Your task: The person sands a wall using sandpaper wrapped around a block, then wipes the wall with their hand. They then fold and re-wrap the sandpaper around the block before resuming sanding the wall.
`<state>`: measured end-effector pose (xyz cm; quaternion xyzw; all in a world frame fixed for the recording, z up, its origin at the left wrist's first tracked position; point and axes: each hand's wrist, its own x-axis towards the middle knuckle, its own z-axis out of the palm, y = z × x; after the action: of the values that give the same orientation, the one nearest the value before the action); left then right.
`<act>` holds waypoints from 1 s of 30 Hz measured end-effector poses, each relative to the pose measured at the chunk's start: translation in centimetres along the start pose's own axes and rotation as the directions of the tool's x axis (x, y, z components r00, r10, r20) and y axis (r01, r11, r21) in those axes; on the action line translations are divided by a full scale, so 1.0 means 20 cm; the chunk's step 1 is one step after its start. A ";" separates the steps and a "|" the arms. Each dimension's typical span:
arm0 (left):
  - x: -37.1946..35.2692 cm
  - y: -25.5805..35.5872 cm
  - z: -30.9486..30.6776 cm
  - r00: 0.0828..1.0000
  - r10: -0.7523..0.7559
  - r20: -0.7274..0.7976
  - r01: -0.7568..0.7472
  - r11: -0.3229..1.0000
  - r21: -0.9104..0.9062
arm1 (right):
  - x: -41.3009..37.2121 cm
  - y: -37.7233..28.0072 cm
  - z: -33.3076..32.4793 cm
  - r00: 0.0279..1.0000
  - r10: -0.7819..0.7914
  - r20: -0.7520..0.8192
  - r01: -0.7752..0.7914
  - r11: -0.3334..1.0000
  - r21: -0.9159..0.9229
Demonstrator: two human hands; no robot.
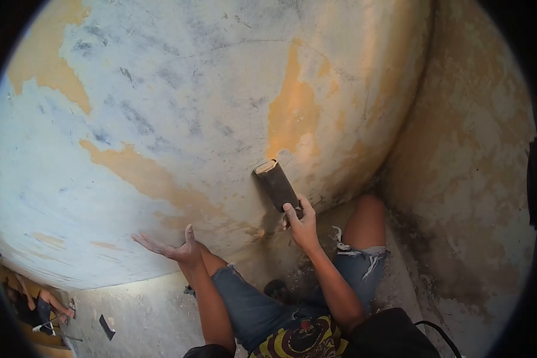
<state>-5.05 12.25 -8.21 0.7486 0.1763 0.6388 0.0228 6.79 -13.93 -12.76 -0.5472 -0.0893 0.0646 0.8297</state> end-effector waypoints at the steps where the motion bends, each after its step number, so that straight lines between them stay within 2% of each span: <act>1: 0.01 0.03 0.01 1.000 0.006 -0.025 -0.007 0.998 -0.055 | 0.00 -0.07 0.01 0.998 -0.051 0.028 0.052 0.997 -0.055; 2: -0.01 0.05 -0.05 1.000 -0.001 -0.030 -0.002 0.995 -0.102 | 0.01 -0.14 0.03 0.993 -0.115 0.024 0.117 0.988 -0.102; 3: -0.04 0.05 -0.11 1.000 -0.008 -0.009 0.007 0.996 -0.087 | -0.04 -0.10 0.05 0.996 -0.089 0.024 0.091 0.990 -0.106; 5: 0.00 0.08 -0.09 0.996 0.061 0.063 -0.060 0.998 -0.005 | 0.00 -0.04 0.07 0.998 -0.004 -0.062 0.009 0.997 0.072; 6: 0.03 0.08 -0.08 0.997 0.075 0.008 -0.075 0.996 -0.047 | -0.01 0.09 0.03 0.996 0.045 -0.074 -0.041 0.997 0.063; 7: 0.00 0.04 -0.11 0.999 0.023 0.032 -0.021 0.997 -0.072 | 0.00 0.06 0.04 0.996 -0.038 -0.083 0.043 0.997 0.067; 9: 0.04 0.05 -0.07 0.998 -0.034 0.059 0.040 0.995 -0.093 | -0.02 0.02 0.08 0.997 0.002 -0.073 0.006 0.994 0.105; 11: 0.02 0.07 -0.15 0.979 -0.183 0.085 0.192 0.975 -0.114 | 0.00 -0.05 0.11 1.000 -0.014 -0.021 0.017 0.991 0.131; 13: 0.00 0.04 -0.14 0.980 -0.171 0.097 0.181 0.978 -0.106 | 0.02 -0.07 0.11 0.997 -0.072 0.034 0.065 0.984 0.168; 15: 0.03 0.01 -0.12 0.983 -0.159 0.090 0.169 0.979 -0.114 | -0.02 0.03 0.07 0.999 0.020 -0.030 -0.017 0.995 0.094; 17: 0.02 0.04 -0.11 0.979 -0.138 0.150 0.158 0.980 -0.124 | 0.02 -0.03 0.08 0.999 0.002 -0.038 0.001 0.997 0.083; 18: -0.01 0.08 -0.13 0.972 -0.142 0.188 0.166 0.979 -0.117 | 0.05 -0.10 0.10 0.999 -0.022 0.032 0.018 0.995 0.102; 19: 0.02 0.14 -0.14 0.941 -0.202 0.273 0.242 0.963 -0.120 | 0.05 -0.14 0.12 0.993 -0.043 0.107 0.029 0.991 0.132; 20: 0.06 0.18 -0.12 0.912 -0.251 0.324 0.306 0.943 -0.131 | 0.06 -0.16 0.12 0.991 -0.073 0.115 0.055 0.986 0.157; 21: 0.07 0.19 -0.10 0.918 -0.256 0.303 0.304 0.945 -0.123 | 0.05 -0.11 0.10 0.987 -0.080 0.137 0.057 0.985 0.163; 23: 0.07 0.19 -0.10 0.892 -0.266 0.364 0.291 0.957 -0.013 | 0.01 0.07 0.06 1.000 0.014 -0.004 -0.013 0.993 0.120; 25: 0.06 0.17 -0.06 0.902 -0.281 0.328 0.269 0.960 0.082 | 0.00 0.06 0.07 0.998 0.028 0.056 -0.034 0.993 0.113; 26: 0.03 0.15 -0.08 0.888 -0.278 0.367 0.251 0.961 0.120 | 0.02 0.00 0.08 0.994 0.033 0.100 -0.044 0.992 0.117; 27: 0.01 0.14 -0.08 0.873 -0.266 0.409 0.243 0.964 0.109 | 0.02 -0.02 0.08 0.997 0.052 0.058 -0.058 0.992 0.115; 29: 0.02 0.14 -0.05 0.897 -0.267 0.354 0.235 0.963 0.131 | 0.03 -0.05 0.09 0.995 0.057 0.087 -0.067 0.990 0.121; 30: -0.01 0.11 -0.04 0.895 -0.282 0.346 0.249 0.959 0.137 | 0.01 0.03 0.07 0.996 0.070 0.060 -0.076 0.990 0.120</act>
<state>-5.23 9.96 -7.68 0.8224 0.2981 0.4723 0.1085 6.64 -12.34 -12.67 -0.4966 -0.0881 0.1155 0.8558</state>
